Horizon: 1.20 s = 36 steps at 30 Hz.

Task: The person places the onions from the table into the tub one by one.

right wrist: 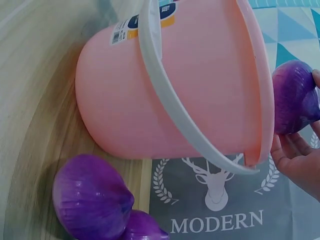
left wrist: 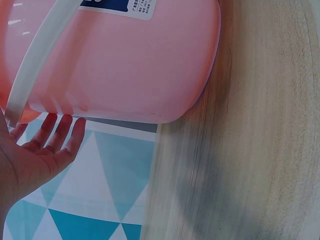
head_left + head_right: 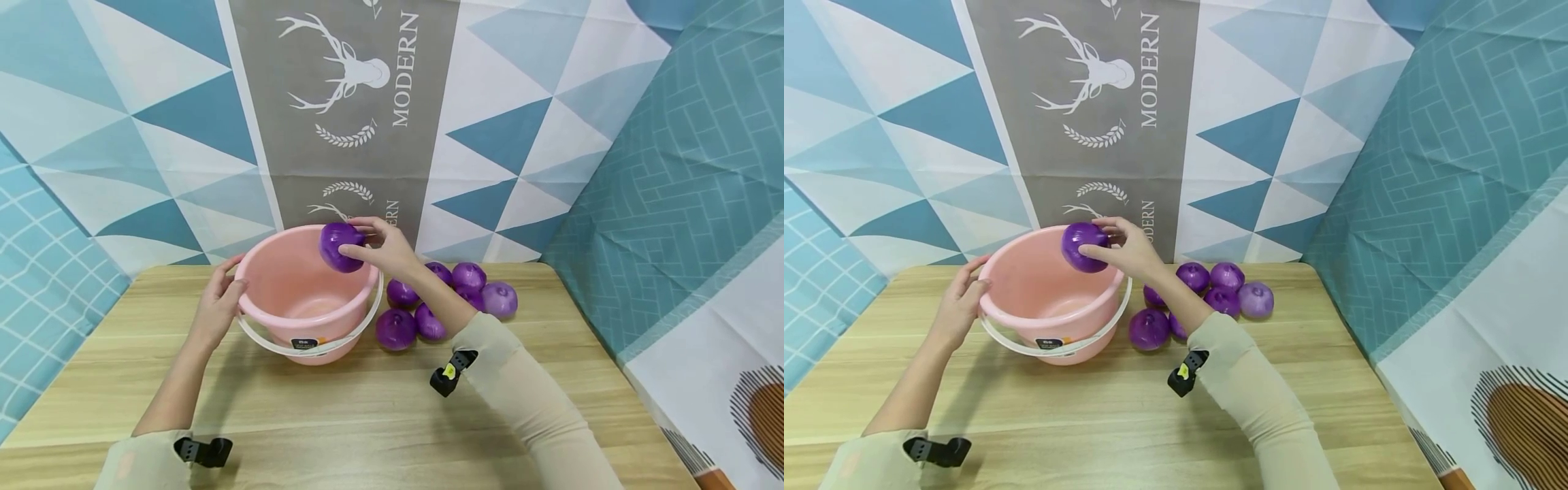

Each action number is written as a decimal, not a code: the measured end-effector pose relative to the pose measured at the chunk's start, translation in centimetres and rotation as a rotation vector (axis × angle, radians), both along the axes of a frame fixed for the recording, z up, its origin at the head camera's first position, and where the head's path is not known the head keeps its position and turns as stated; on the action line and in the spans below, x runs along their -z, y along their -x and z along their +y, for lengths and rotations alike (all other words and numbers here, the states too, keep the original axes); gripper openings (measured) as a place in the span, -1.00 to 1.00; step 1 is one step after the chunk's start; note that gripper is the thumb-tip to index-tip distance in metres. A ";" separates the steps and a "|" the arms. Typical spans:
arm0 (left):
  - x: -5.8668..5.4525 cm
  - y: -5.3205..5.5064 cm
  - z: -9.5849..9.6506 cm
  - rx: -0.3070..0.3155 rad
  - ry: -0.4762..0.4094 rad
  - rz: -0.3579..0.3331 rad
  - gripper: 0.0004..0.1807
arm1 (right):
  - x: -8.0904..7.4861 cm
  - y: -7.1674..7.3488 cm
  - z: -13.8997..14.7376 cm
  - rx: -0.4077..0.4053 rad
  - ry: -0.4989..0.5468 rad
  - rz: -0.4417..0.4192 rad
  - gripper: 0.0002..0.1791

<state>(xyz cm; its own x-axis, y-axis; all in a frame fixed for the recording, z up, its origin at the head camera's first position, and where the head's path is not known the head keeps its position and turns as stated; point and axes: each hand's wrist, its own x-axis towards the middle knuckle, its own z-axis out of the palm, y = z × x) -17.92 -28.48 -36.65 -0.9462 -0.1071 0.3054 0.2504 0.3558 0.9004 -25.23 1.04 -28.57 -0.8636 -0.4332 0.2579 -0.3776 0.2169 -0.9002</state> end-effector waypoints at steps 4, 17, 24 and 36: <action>0.0 0.0 0.1 -0.007 0.008 -0.006 -0.47 | 0.1 -0.1 -0.6 -0.006 0.002 -0.020 -0.42; 0.0 0.0 0.1 -0.014 0.024 -0.002 -0.47 | 0.4 -0.1 -2.3 -0.018 0.003 -0.053 -0.41; 0.0 0.0 0.1 -0.007 0.017 -0.002 -0.47 | 0.3 0.0 -3.0 -0.014 -0.023 -0.059 -0.40; -0.1 0.0 0.1 0.016 -0.018 0.000 -0.48 | 0.5 0.2 -4.2 -0.027 -0.026 -0.044 -0.40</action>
<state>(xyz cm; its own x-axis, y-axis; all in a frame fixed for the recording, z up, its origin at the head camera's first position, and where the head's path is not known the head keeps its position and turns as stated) -17.87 -28.37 -36.59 -0.9478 -0.0974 0.3037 0.2561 0.3355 0.9066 -25.41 -3.17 -29.08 -0.8620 -0.4623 0.2080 -0.3435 0.2309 -0.9103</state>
